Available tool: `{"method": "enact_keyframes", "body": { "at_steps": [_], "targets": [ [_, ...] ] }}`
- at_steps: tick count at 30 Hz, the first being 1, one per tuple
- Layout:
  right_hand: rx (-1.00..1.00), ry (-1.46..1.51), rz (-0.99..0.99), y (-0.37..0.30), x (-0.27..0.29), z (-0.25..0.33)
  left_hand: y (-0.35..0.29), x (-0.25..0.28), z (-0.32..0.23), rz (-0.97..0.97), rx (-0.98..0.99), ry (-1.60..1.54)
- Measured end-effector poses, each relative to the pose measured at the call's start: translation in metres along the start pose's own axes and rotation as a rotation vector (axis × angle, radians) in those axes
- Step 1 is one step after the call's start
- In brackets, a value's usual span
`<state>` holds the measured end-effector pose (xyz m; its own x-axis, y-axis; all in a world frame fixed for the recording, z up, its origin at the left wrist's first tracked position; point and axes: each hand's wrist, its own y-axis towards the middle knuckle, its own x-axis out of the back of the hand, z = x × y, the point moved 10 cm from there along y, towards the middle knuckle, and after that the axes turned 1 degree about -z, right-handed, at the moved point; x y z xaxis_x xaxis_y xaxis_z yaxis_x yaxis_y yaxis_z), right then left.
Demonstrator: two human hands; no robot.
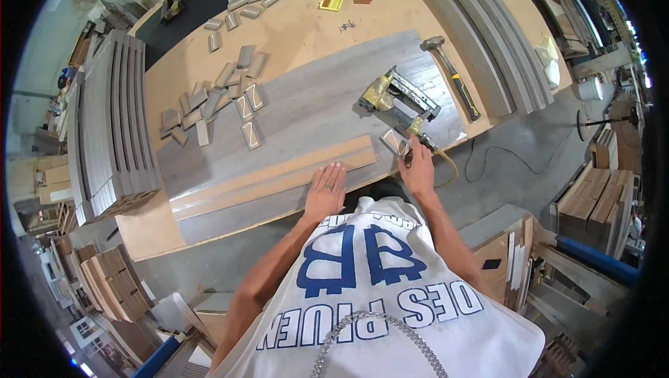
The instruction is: Assembling wooden furniture components using a nail gun and hammer in a manufacturing setting.
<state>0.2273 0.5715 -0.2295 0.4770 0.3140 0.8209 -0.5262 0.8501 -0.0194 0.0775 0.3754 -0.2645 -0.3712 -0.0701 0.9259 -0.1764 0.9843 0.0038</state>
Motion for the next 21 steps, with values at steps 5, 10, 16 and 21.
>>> {"method": "enact_keyframes", "body": {
  "at_steps": [5,10,16,21],
  "targets": [
    [0.085,0.035,0.061,0.014,0.002,-0.01,0.032,0.019,0.002,-0.025,0.125,0.002],
    [0.16,0.024,0.18,0.031,-0.002,0.011,0.047,0.038,0.0,-0.08,0.271,0.149],
    [0.177,0.0,0.316,0.03,-0.01,0.004,0.032,0.019,-0.013,-0.119,0.126,0.002],
    [0.288,-0.077,0.297,0.023,-0.017,-0.007,0.043,0.011,-0.01,-0.216,0.148,0.067]
  ]
}}
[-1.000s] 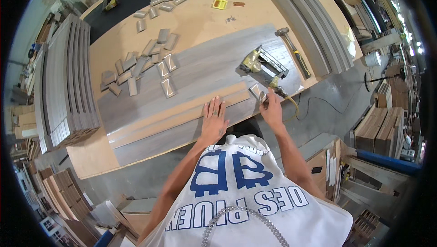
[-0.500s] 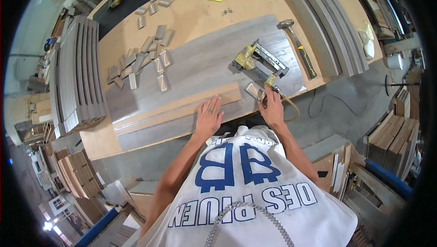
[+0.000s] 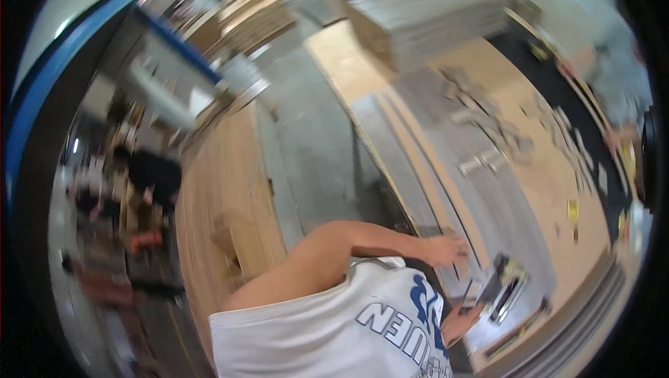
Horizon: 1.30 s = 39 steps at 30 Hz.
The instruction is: Assembling wooden furniture components using a nail gun and hammer in a manufacturing setting.
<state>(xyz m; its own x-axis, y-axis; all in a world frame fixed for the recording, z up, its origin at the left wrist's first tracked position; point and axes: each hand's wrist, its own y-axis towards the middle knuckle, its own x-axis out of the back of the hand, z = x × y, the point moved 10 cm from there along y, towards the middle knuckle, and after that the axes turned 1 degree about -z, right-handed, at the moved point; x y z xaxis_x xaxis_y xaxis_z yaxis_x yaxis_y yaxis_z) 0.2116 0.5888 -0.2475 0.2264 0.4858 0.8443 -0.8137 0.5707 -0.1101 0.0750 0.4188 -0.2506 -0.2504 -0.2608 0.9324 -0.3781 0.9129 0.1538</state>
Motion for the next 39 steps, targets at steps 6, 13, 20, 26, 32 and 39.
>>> {"method": "enact_keyframes", "body": {
  "at_steps": [6,13,20,26,32,39],
  "targets": [
    [0.194,0.076,0.062,0.081,-0.085,-0.093,0.015,-0.033,0.011,-0.054,0.085,0.216],
    [0.466,0.197,0.294,0.119,-0.175,0.022,0.022,-0.052,-0.001,-0.069,-0.085,0.229],
    [0.528,0.28,0.397,0.114,-0.204,0.065,0.023,-0.037,-0.005,-0.072,-0.105,0.237],
    [0.526,0.327,0.442,0.116,-0.203,0.072,0.026,0.001,0.034,-0.314,0.238,-0.097],
    [0.513,0.349,0.486,0.118,-0.185,0.057,0.04,0.005,0.029,-0.329,0.267,-0.164],
    [0.509,0.403,0.544,0.117,-0.181,0.063,0.033,0.029,0.015,-0.511,0.237,-0.204]
  ]
}}
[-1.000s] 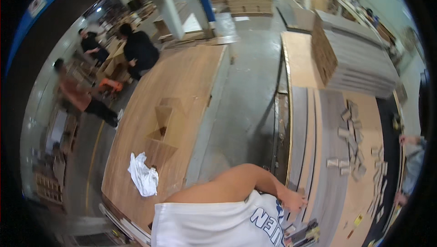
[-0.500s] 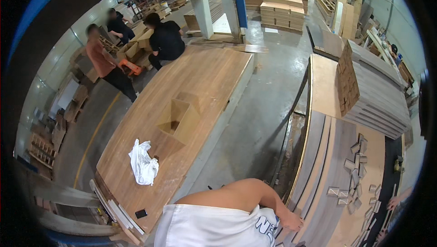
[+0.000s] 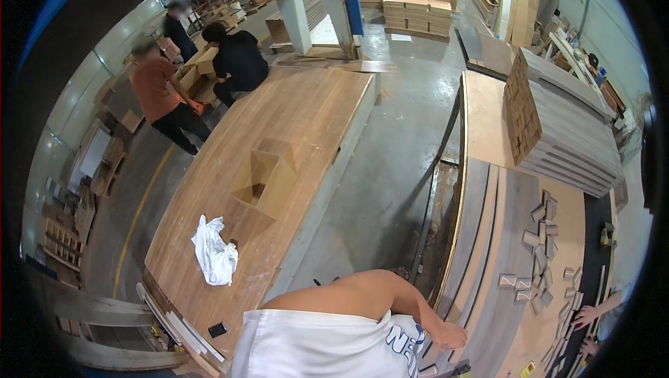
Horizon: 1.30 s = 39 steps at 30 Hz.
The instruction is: Assembling wooden furniture components using a nail gun and hammer in a manufacturing setting.
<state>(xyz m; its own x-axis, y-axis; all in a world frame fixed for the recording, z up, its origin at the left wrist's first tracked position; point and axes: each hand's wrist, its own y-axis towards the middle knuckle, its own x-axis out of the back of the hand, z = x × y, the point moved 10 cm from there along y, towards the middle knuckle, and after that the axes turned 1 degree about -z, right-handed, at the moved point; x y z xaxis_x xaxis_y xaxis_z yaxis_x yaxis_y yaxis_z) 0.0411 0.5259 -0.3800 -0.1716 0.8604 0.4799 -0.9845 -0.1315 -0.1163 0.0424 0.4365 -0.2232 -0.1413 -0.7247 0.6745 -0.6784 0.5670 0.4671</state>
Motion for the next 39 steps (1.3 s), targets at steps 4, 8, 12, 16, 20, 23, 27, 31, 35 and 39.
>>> {"method": "enact_keyframes", "body": {
  "at_steps": [4,8,12,16,20,23,27,31,35,39],
  "targets": [
    [0.003,0.044,0.028,0.003,-0.006,0.006,-0.005,-0.007,0.019,0.075,0.132,0.049],
    [0.0,0.103,0.041,0.006,-0.014,0.01,-0.005,-0.004,0.02,0.138,0.169,0.072],
    [-0.002,0.153,0.054,0.004,-0.012,0.013,-0.002,-0.023,0.018,0.142,0.055,0.133],
    [-0.046,0.21,-0.001,-0.022,0.003,0.001,-0.004,-0.022,-0.004,0.205,-0.018,0.131],
    [-0.216,0.231,-0.209,-0.137,0.055,-0.028,-0.031,-0.05,-0.028,0.668,-0.212,0.104],
    [-0.437,-0.282,-0.457,-0.203,0.087,0.044,-0.051,-0.023,-0.011,0.358,-0.259,0.077],
    [-0.487,-0.389,-0.544,-0.189,0.087,0.074,-0.048,0.0,0.0,0.731,-0.263,0.097],
    [-0.576,-0.252,-0.687,-0.197,0.096,0.083,-0.034,-0.002,0.01,0.893,-0.31,0.3],
    [-0.684,-0.25,-0.659,-0.205,0.102,0.079,-0.022,0.006,0.001,0.791,-0.301,0.205],
    [-0.576,-0.298,-0.546,-0.194,0.102,0.077,-0.024,-0.002,-0.002,0.89,-0.215,0.039]
  ]
}}
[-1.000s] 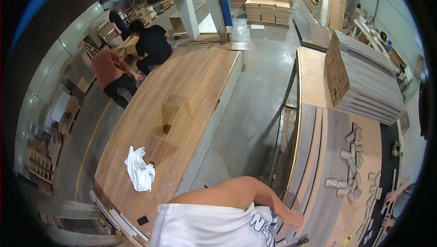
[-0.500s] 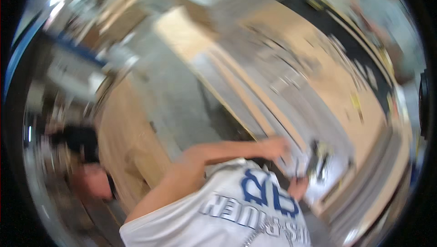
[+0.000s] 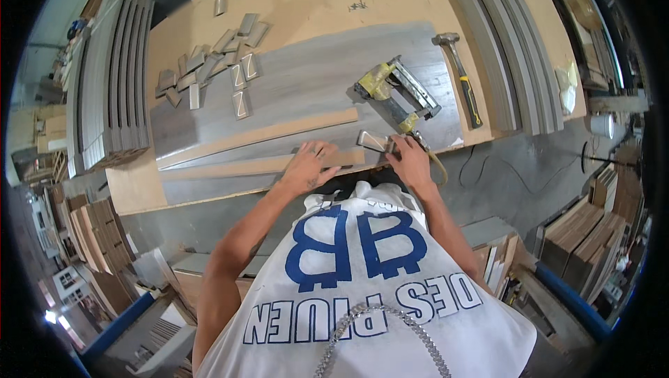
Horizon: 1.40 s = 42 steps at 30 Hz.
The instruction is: Assembling wooden furniture components using a nail gun and hammer in a manufacturing setting.
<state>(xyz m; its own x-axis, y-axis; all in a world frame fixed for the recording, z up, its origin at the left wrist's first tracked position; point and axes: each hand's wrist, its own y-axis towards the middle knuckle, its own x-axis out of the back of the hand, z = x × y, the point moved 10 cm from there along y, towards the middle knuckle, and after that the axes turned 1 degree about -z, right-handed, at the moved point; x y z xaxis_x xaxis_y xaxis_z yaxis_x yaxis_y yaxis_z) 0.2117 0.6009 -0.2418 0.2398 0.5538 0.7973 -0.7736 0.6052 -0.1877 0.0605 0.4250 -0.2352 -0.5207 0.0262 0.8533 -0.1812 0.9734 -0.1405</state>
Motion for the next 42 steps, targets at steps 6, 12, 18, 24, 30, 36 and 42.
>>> {"method": "enact_keyframes", "body": {
  "at_steps": [6,12,18,24,30,36,42],
  "targets": [
    [0.193,-0.064,0.125,0.011,-0.021,0.044,0.008,0.004,-0.003,0.01,-0.012,-0.031],
    [0.23,-0.016,0.122,0.016,-0.027,0.054,0.015,0.011,0.002,-0.117,-0.001,-0.015],
    [0.226,0.002,0.097,0.017,-0.023,0.054,0.017,0.017,-0.001,-0.169,0.006,-0.015],
    [0.226,0.019,0.133,0.018,-0.027,0.05,0.019,0.018,-0.013,-0.204,-0.017,-0.027],
    [0.224,0.041,0.116,0.015,-0.022,0.054,0.017,0.016,-0.014,-0.185,-0.008,0.007],
    [0.22,0.035,0.13,0.015,-0.026,0.054,0.017,0.011,-0.012,-0.143,0.024,0.028],
    [0.215,0.007,0.105,0.019,-0.018,0.052,0.028,0.005,-0.008,-0.096,0.008,-0.007]
  ]
}}
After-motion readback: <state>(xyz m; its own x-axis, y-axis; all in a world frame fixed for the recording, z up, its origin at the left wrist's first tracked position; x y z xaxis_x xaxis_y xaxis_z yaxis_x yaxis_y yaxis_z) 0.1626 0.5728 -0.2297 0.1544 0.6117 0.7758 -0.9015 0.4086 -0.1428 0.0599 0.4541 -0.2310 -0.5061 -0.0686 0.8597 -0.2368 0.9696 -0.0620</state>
